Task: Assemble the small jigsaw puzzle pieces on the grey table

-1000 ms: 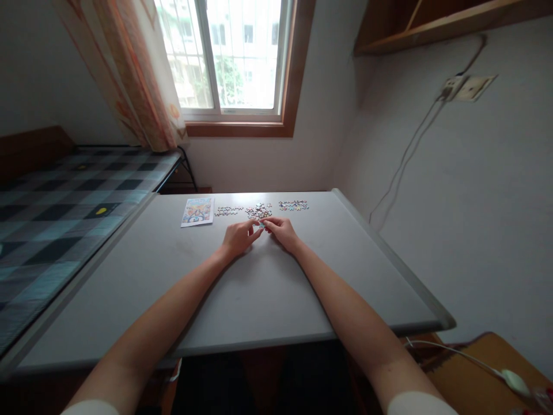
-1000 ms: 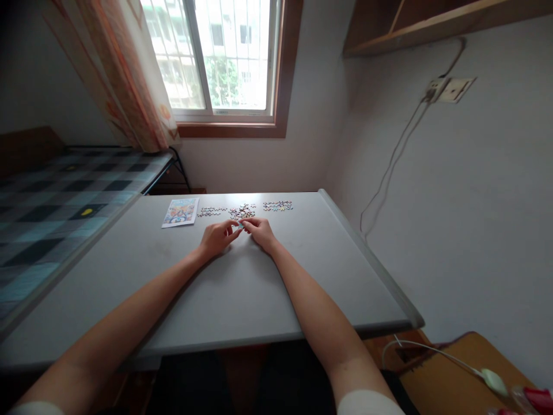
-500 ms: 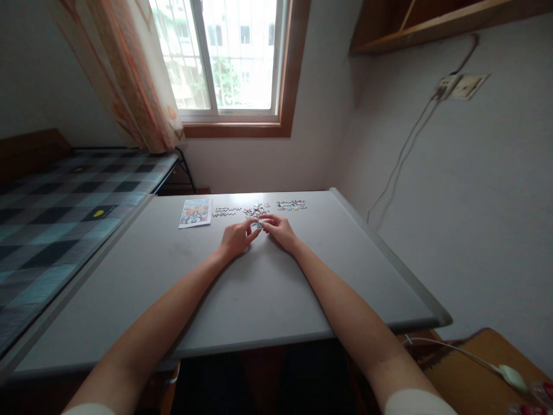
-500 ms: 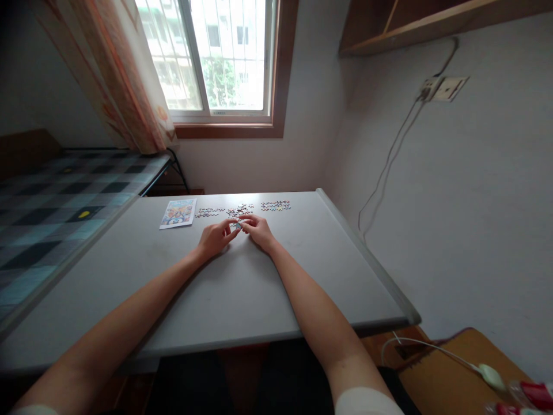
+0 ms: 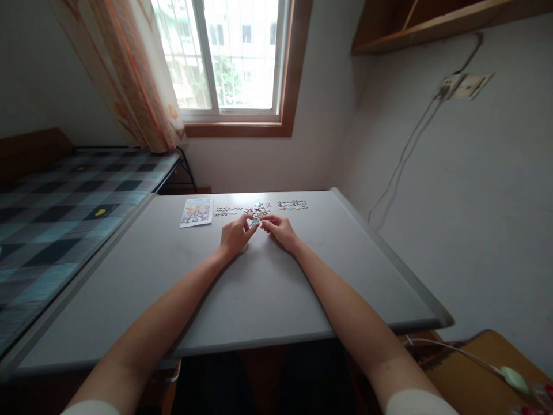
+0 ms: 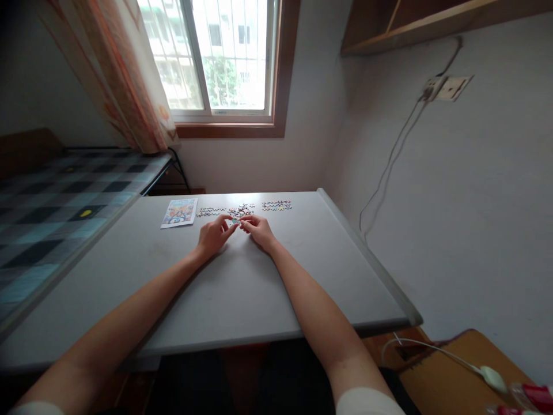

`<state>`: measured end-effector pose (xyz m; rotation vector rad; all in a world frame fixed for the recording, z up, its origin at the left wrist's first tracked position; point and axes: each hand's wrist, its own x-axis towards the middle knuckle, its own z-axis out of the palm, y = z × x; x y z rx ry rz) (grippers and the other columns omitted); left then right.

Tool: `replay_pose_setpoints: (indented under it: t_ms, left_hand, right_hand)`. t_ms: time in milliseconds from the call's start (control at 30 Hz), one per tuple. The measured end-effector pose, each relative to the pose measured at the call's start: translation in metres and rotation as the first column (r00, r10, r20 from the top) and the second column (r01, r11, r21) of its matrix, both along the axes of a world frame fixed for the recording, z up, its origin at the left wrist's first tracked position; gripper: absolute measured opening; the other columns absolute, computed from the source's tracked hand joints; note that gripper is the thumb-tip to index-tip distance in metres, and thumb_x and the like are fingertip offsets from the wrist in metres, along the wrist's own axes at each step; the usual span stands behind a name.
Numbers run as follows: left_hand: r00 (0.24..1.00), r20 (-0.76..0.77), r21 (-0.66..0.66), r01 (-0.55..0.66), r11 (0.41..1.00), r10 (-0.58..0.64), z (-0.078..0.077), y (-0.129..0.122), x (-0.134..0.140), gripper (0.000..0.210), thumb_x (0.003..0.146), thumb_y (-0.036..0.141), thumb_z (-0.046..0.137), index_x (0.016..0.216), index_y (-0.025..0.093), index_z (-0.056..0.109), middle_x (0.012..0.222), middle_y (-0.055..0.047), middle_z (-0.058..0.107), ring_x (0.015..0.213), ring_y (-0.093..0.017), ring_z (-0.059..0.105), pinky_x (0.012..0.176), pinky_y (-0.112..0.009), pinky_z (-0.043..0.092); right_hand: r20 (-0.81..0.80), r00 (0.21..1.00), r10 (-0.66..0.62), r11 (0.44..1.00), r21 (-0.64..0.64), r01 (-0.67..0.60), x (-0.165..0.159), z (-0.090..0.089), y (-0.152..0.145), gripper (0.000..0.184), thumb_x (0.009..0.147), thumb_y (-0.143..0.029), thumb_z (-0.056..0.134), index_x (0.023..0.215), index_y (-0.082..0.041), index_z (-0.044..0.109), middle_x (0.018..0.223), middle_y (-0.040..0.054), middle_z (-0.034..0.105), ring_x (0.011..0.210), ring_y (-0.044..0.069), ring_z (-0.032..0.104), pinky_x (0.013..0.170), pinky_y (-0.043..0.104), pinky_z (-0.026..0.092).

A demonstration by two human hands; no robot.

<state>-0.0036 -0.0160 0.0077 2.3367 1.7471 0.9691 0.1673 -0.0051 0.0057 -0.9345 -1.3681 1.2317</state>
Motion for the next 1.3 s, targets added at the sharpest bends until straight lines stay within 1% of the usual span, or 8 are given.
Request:
replay_pose_setpoints:
  t_ms: [367,667,1067,1300]
  left_hand:
    - [0.999,-0.030,-0.040,-0.014,0.999,0.012,0.0003,0.0004,0.0012,0.039,0.083,0.058,0.051,0.103,0.024,0.056,0.070,0.003,0.067,0.063,-0.016,0.062,0.058,-0.024,0.037]
    - [0.999,-0.052,-0.046,-0.005,0.999,0.002,0.0039,-0.0020,0.0028,0.045,0.082,0.065,0.046,0.097,0.023,0.056,0.068,0.003,0.066,0.063,-0.017,0.062,0.057,-0.024,0.035]
    - [0.999,-0.043,-0.052,0.009,0.999,-0.012,0.0031,-0.0012,0.0016,0.043,0.082,0.063,0.047,0.099,0.024,0.057,0.068,0.002,0.066,0.061,-0.016,0.061,0.059,-0.024,0.036]
    - [0.999,-0.042,-0.051,0.018,0.999,-0.020,0.0022,0.0003,-0.0001,0.040,0.087,0.055,0.045,0.109,0.025,0.059,0.073,0.001,0.068,0.063,-0.015,0.061,0.058,-0.023,0.036]
  right_hand:
    - [0.032,0.999,0.017,1.000,0.021,-0.018,0.0013,0.0042,-0.0028,0.032,0.068,-0.040,0.066,0.087,-0.015,0.072,0.066,0.0011,0.063,0.064,0.012,0.052,0.063,0.027,0.042]
    - [0.052,0.999,0.014,1.000,0.022,-0.015,0.0023,0.0064,-0.0038,0.029,0.068,-0.037,0.066,0.086,-0.016,0.074,0.068,0.0014,0.064,0.064,0.012,0.051,0.064,0.027,0.042]
    - [0.055,0.998,0.030,0.999,0.023,-0.031,0.0026,0.0082,-0.0051,0.028,0.068,-0.038,0.065,0.085,-0.017,0.073,0.067,0.0010,0.063,0.064,0.012,0.051,0.064,0.027,0.042]
    - [0.032,0.999,0.027,1.000,0.007,-0.027,0.0018,0.0057,-0.0036,0.030,0.068,-0.039,0.066,0.086,-0.016,0.070,0.068,0.0011,0.063,0.065,0.012,0.054,0.063,0.026,0.043]
